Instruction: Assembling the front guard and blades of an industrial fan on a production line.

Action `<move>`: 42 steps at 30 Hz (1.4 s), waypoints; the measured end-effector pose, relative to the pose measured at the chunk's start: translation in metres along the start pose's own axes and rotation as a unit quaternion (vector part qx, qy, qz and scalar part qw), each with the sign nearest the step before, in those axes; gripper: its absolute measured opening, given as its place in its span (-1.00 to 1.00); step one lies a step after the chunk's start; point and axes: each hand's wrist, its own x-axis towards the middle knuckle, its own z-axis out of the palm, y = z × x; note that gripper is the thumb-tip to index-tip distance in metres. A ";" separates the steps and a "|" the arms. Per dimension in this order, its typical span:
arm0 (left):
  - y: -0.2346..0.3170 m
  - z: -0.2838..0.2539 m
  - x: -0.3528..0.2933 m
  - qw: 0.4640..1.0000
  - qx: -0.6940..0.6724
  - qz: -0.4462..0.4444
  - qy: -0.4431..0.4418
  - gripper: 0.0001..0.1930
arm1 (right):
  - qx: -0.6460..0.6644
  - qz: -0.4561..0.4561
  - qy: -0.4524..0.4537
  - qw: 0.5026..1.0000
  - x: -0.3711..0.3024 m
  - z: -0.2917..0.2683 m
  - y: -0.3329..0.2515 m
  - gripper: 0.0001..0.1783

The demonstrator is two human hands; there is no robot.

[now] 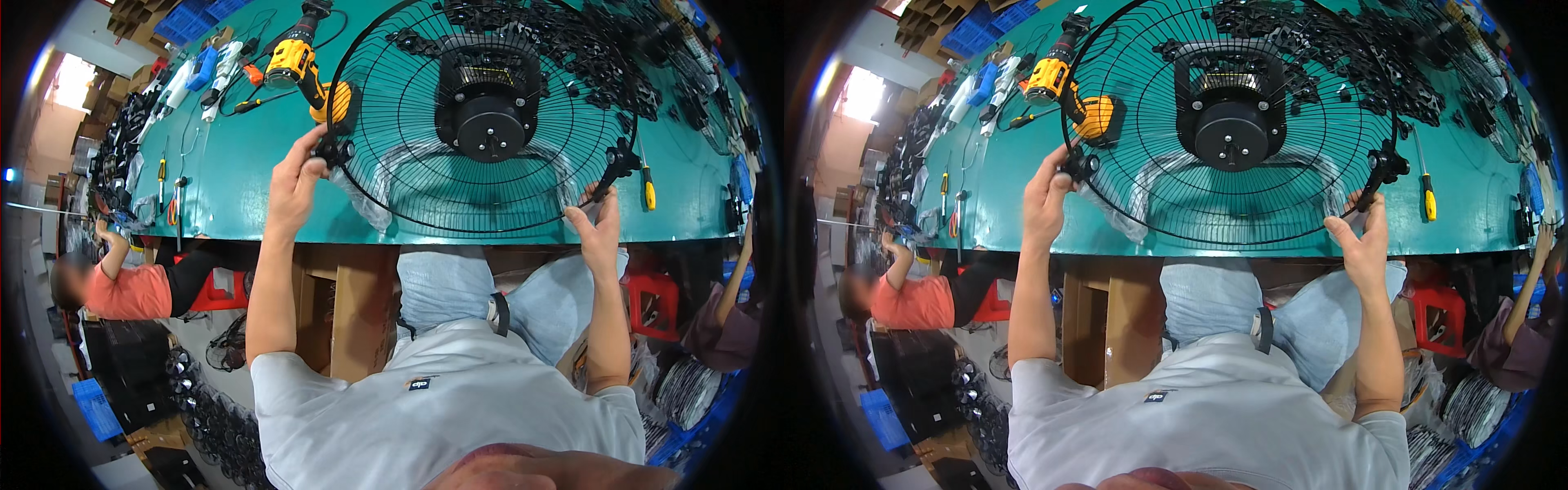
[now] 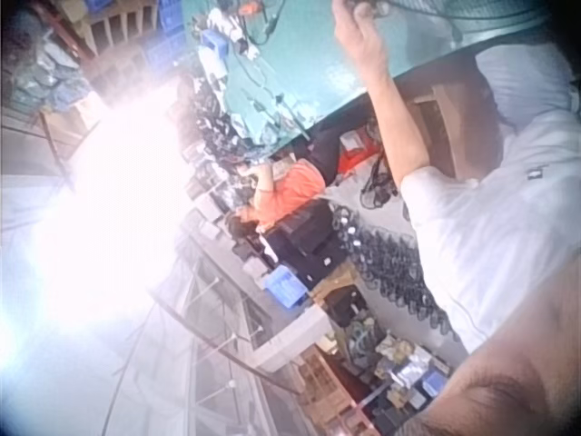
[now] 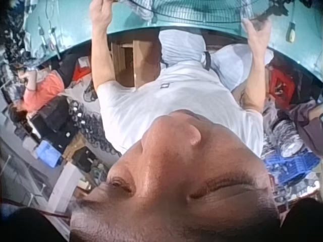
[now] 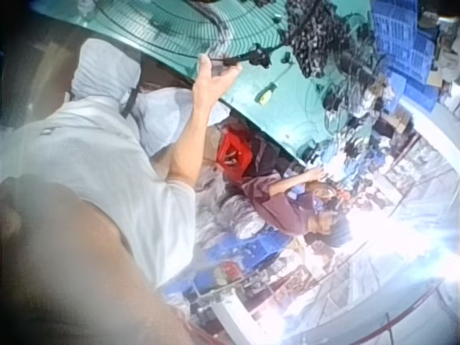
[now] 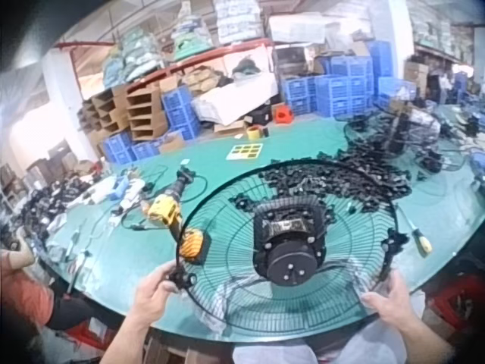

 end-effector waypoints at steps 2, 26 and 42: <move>0.005 -0.006 0.007 0.993 0.071 -0.088 -0.045 -0.55 | -0.001 0.001 -0.002 1.000 0.000 0.000 -0.001 -0.45; 0.008 -0.006 0.005 0.985 0.053 -0.152 -0.063 -0.50 | 0.019 0.014 -0.014 1.000 0.000 0.000 -0.002 -0.42; 0.002 -0.003 -0.012 0.985 -0.100 -0.129 -0.052 -0.59 | -0.002 0.006 -0.022 1.000 0.001 -0.003 -0.002 -0.42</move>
